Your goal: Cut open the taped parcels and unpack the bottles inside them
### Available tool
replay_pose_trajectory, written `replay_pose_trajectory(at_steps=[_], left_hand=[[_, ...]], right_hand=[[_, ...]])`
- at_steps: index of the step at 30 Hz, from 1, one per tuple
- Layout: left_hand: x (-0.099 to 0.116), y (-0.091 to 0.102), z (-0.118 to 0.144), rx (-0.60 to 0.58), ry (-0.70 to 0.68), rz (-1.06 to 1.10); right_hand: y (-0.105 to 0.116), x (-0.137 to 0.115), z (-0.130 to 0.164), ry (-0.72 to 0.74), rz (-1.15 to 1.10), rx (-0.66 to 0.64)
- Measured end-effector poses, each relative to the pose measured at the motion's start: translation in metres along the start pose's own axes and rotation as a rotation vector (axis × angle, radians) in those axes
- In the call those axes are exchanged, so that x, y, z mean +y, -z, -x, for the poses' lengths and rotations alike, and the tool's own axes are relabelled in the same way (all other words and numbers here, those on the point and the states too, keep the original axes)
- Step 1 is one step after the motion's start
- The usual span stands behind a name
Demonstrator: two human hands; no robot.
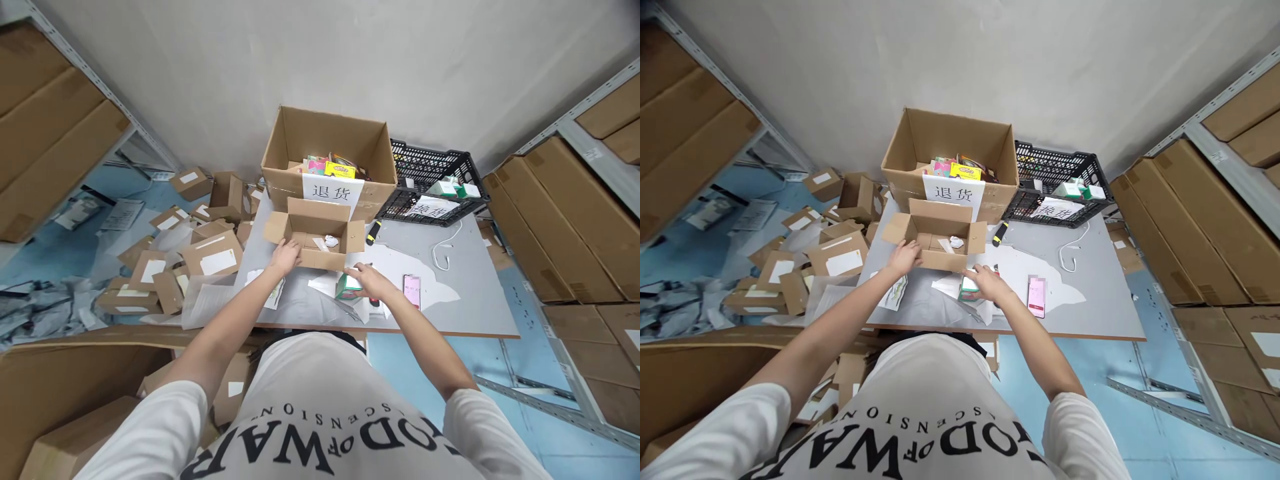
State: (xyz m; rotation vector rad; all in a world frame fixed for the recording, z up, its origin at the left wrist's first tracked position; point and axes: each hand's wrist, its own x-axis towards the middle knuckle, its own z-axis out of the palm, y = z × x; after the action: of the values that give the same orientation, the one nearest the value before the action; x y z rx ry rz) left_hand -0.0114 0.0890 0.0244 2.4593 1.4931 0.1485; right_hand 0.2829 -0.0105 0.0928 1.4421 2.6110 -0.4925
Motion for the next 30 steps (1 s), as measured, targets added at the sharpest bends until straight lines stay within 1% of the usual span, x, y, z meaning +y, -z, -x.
replay_pose_trajectory(at_steps=[4,7,10,14,17,19,20,22,24,25,28,30], left_hand=[[0.011,-0.003,0.011,0.073,-0.027,0.047],[0.03,-0.002,0.024,0.124,-0.044,0.126],[0.063,-0.004,0.039,0.147,-0.117,0.242],[0.114,-0.012,0.052,0.093,-0.233,0.417],[0.136,-0.019,0.051,0.098,-0.212,0.499],[0.142,-0.022,0.047,0.12,-0.179,0.522],[0.143,-0.022,0.045,0.124,-0.179,0.525],[0.143,-0.02,0.039,0.113,-0.208,0.519],[0.145,-0.015,0.034,0.086,-0.251,0.492],[0.146,-0.013,0.031,0.07,-0.271,0.465],[0.152,-0.005,0.026,0.031,-0.325,0.352],[0.155,-0.002,0.025,0.02,-0.352,0.295]], right_hand=[[-0.023,-0.002,-0.01,-0.018,0.003,-0.023],[-0.031,-0.001,-0.009,-0.019,-0.014,-0.011],[-0.038,0.001,-0.005,-0.006,-0.063,0.017],[-0.048,0.006,0.004,-0.005,-0.171,0.089],[-0.048,0.009,0.015,0.038,-0.211,0.179],[-0.044,0.009,0.024,0.058,-0.223,0.26],[-0.042,0.009,0.029,0.046,-0.225,0.309],[-0.036,0.008,0.037,-0.025,-0.214,0.407],[-0.031,0.005,0.042,-0.109,-0.188,0.455],[-0.03,0.002,0.043,-0.138,-0.172,0.444],[-0.027,-0.006,0.042,-0.176,-0.12,0.319],[-0.027,-0.011,0.04,-0.216,-0.085,0.263]])
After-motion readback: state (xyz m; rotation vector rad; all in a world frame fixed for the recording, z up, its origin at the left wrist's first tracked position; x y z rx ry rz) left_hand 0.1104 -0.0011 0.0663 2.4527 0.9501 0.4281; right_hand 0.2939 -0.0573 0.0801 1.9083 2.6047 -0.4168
